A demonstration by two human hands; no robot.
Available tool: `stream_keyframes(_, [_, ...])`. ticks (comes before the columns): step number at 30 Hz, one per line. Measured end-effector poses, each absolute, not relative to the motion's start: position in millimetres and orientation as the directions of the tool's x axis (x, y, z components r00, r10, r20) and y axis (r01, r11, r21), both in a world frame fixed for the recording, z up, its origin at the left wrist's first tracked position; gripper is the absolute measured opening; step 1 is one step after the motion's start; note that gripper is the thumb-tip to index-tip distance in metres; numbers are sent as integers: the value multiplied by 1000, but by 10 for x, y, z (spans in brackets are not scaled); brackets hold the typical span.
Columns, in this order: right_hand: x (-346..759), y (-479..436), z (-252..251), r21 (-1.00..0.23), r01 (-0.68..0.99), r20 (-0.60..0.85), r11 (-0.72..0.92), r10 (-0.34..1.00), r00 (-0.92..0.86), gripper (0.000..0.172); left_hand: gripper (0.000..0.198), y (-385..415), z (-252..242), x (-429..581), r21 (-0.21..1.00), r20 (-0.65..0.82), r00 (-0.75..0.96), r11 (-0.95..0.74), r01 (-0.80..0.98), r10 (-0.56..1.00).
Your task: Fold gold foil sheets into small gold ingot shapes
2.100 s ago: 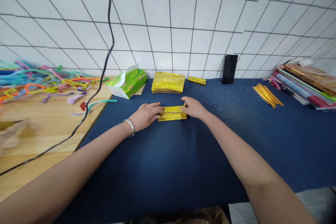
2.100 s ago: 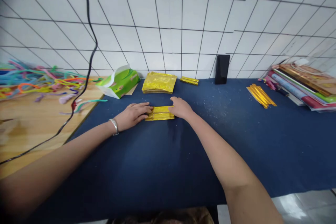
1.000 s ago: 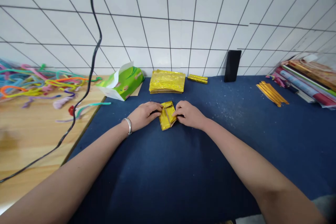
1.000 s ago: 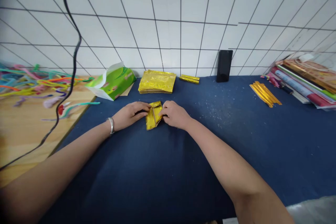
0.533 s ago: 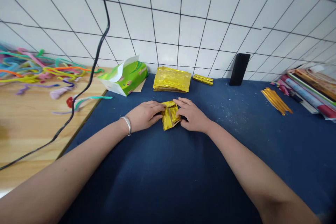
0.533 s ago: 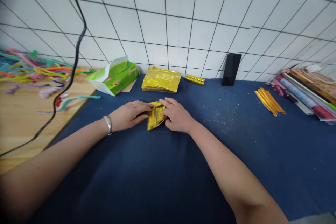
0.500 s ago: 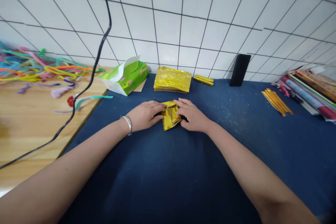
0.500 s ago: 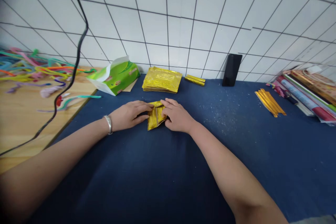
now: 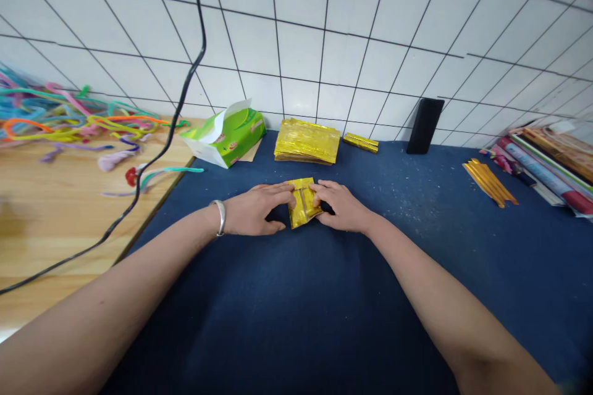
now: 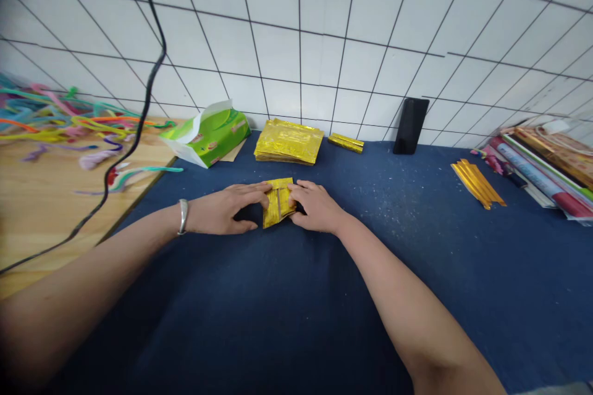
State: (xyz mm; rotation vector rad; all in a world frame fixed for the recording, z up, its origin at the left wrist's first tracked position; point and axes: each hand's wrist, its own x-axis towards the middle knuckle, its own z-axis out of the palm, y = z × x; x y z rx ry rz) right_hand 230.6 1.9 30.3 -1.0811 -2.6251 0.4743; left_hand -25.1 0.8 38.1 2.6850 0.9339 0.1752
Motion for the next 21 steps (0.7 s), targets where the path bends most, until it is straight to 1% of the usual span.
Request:
stream_keyframes(7, [2298,76,253,-434,634,118,640,738,-665,12,37,-20,358,-188,261,35,764,-743,616,645])
stream_keyframes(13, [2305,73,263,-445,623,126,644,733,-668,8,27,-47,326,-143,203,45,765,-755,623,643])
stream_keyframes(16, [2330,74,254,-447,592,153,671,709,-688,9,23,-60,309,-128,171,58,769,-765,621,637])
stream_keyframes(21, [2345,83,261,-470,536,202,702,676,-709,12,22,-62,302,-128,194,78,747,-745,638,660])
